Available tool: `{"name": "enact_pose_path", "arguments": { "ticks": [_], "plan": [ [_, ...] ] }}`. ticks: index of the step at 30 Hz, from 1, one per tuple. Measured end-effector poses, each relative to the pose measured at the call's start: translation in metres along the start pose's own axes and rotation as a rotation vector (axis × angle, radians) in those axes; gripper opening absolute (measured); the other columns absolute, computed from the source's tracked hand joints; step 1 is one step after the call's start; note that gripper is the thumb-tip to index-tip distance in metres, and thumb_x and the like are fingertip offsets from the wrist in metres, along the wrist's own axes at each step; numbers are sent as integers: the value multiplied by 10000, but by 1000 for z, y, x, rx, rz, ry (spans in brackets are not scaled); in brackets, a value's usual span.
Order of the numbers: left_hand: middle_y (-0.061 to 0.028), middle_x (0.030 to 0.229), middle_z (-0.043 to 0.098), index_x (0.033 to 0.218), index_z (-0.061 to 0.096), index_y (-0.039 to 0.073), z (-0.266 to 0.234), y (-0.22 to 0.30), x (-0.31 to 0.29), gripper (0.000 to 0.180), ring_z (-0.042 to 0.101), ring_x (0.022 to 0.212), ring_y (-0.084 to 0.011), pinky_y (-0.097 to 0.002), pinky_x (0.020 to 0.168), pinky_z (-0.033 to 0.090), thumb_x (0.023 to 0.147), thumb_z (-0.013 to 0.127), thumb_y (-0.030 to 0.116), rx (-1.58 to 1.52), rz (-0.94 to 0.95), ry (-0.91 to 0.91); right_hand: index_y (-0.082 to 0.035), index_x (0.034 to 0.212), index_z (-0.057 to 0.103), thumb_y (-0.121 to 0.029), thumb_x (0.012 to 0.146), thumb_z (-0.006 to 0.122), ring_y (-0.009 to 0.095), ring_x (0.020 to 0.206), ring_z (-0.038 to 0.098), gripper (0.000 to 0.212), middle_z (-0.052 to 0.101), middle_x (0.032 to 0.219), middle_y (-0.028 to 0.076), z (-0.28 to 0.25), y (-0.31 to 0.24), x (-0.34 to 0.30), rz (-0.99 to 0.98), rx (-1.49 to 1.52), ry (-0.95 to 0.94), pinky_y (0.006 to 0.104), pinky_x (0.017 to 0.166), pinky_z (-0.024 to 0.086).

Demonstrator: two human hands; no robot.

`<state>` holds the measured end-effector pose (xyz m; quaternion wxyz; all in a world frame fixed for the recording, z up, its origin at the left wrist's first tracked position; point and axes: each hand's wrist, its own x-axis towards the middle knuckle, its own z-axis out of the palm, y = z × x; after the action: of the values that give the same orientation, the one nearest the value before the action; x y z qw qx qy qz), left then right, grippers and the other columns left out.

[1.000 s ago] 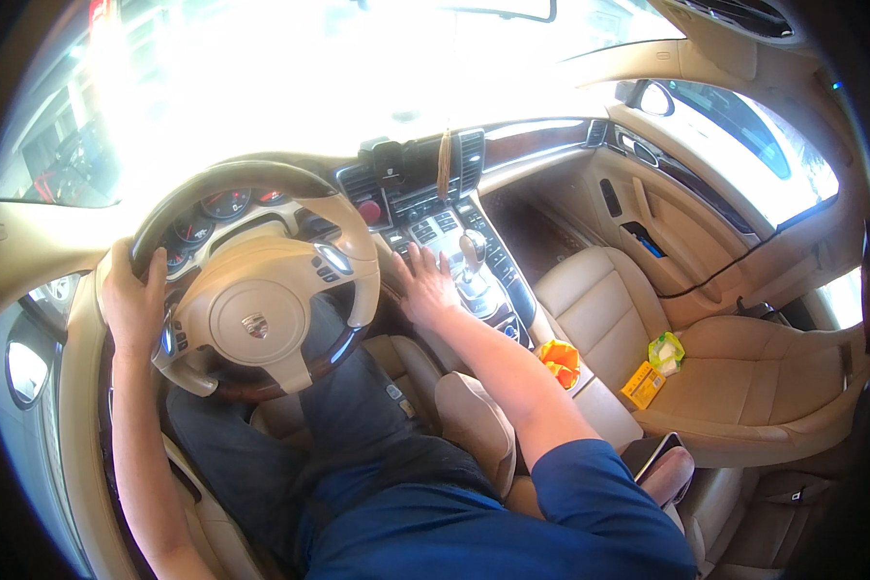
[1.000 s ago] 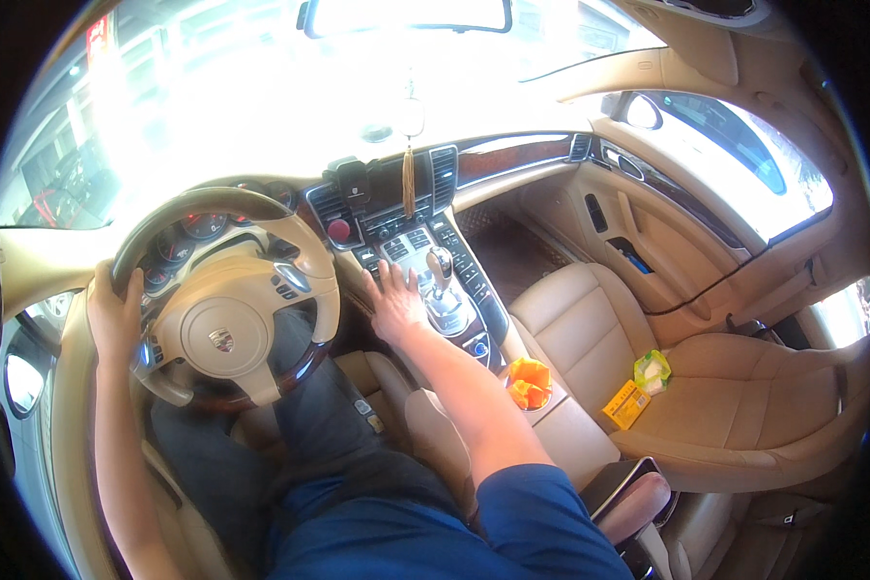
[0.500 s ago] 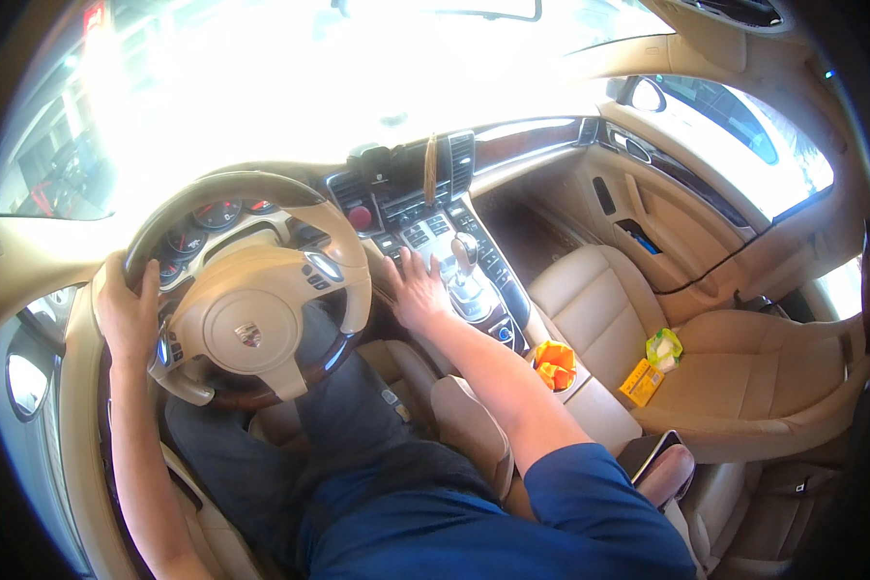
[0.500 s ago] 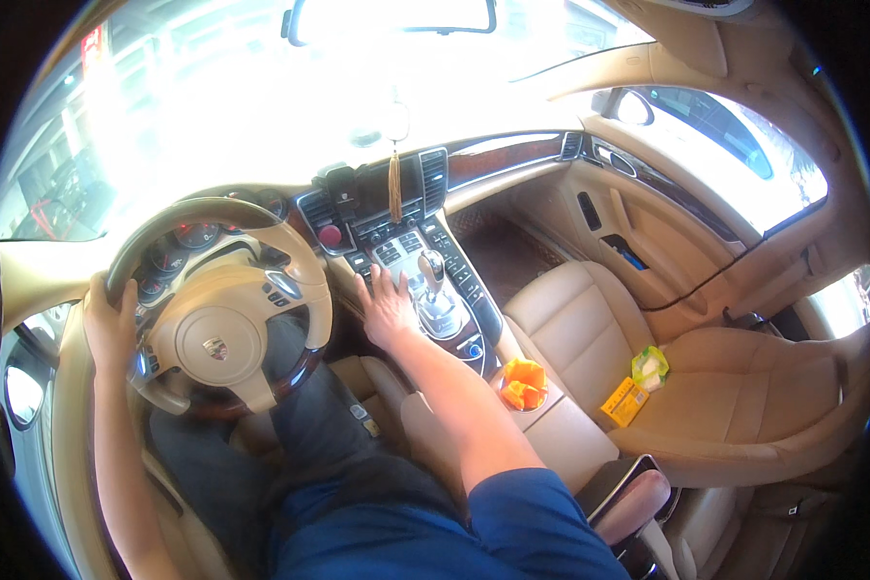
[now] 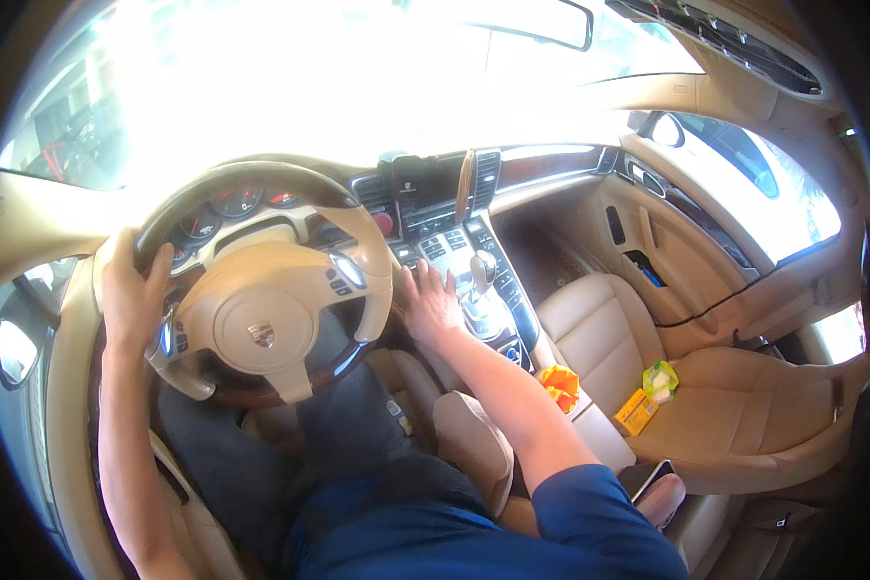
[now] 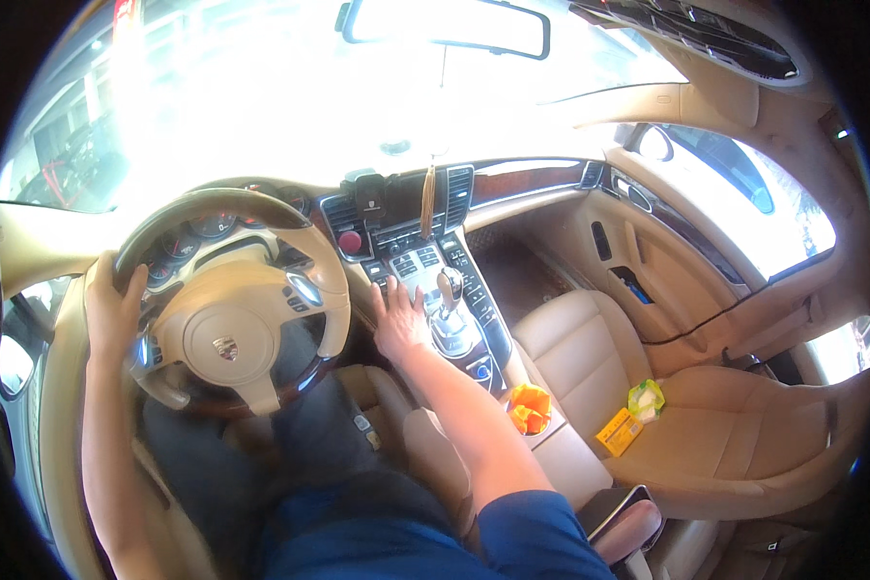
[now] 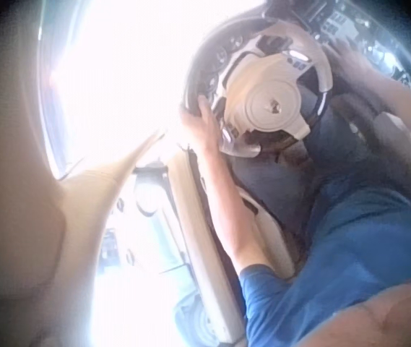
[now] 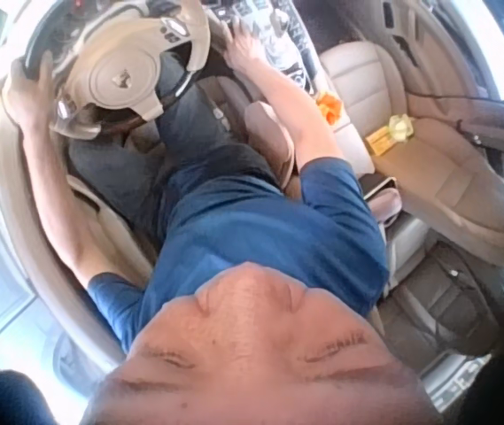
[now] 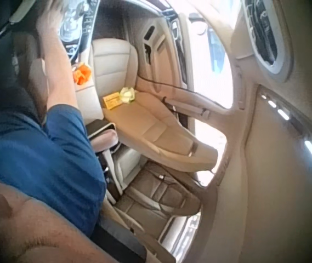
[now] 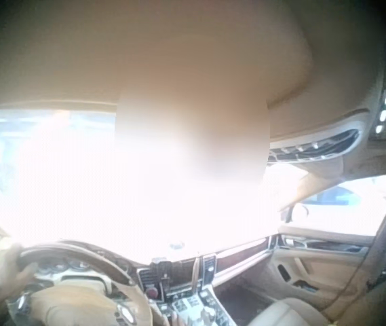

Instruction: The person connects jumper cables to the car battery terminals under the open hood, then enters the car to attempt starting the engine. After the engine starts, the person drives the car forward and parks it.

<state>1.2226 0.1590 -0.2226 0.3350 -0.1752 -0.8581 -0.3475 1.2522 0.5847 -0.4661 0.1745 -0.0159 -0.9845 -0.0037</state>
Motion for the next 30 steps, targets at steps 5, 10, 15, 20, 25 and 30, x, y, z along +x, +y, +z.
{"name": "enact_pose_path", "arguments": {
  "ticks": [5,10,15,20,25,30],
  "plan": [
    [-149,925,726,1200,629,-61,-1,9,3,254,717,777,-168,-337,677,615,1027,713,104,-82,-95,-45,-21,1682,320,-202,890,714,446,1539,358,903,345,1669,299,1,1,-2,-19,8,49,710,1276,220],
    [-115,947,644,1129,603,-36,4,12,3,168,686,802,-152,-322,701,603,1033,689,71,-31,-50,-8,1,1672,346,-203,890,718,463,1538,352,889,343,1665,317,7,3,-1,-39,-18,61,708,1275,210],
    [-118,964,649,1144,604,-32,5,17,2,160,704,803,-168,-330,736,569,1043,685,62,-28,-99,-12,-4,1681,337,-219,920,690,448,1546,337,866,338,1684,312,8,2,1,-19,-38,35,691,1277,214],
    [-112,948,666,1154,609,-26,2,24,2,155,716,815,-173,-336,747,558,1050,679,64,-24,-175,-61,-14,1686,338,-243,933,690,445,1557,322,863,336,1692,309,1,3,-2,-24,-36,4,694,1274,214],
    [-115,935,677,1155,615,-22,2,25,2,151,723,816,-178,-339,745,561,1052,678,69,-28,-150,-59,7,1671,332,-219,898,723,490,1555,323,895,318,1679,334,-1,3,-3,-48,-23,33,722,1266,221],
    [-116,934,678,1156,615,-24,1,21,1,155,725,813,-179,-341,746,565,1050,676,70,6,-116,-57,7,1670,333,-228,900,727,493,1559,312,897,313,1678,339,1,3,-4,-47,-23,31,729,1260,223]
  ]
}}
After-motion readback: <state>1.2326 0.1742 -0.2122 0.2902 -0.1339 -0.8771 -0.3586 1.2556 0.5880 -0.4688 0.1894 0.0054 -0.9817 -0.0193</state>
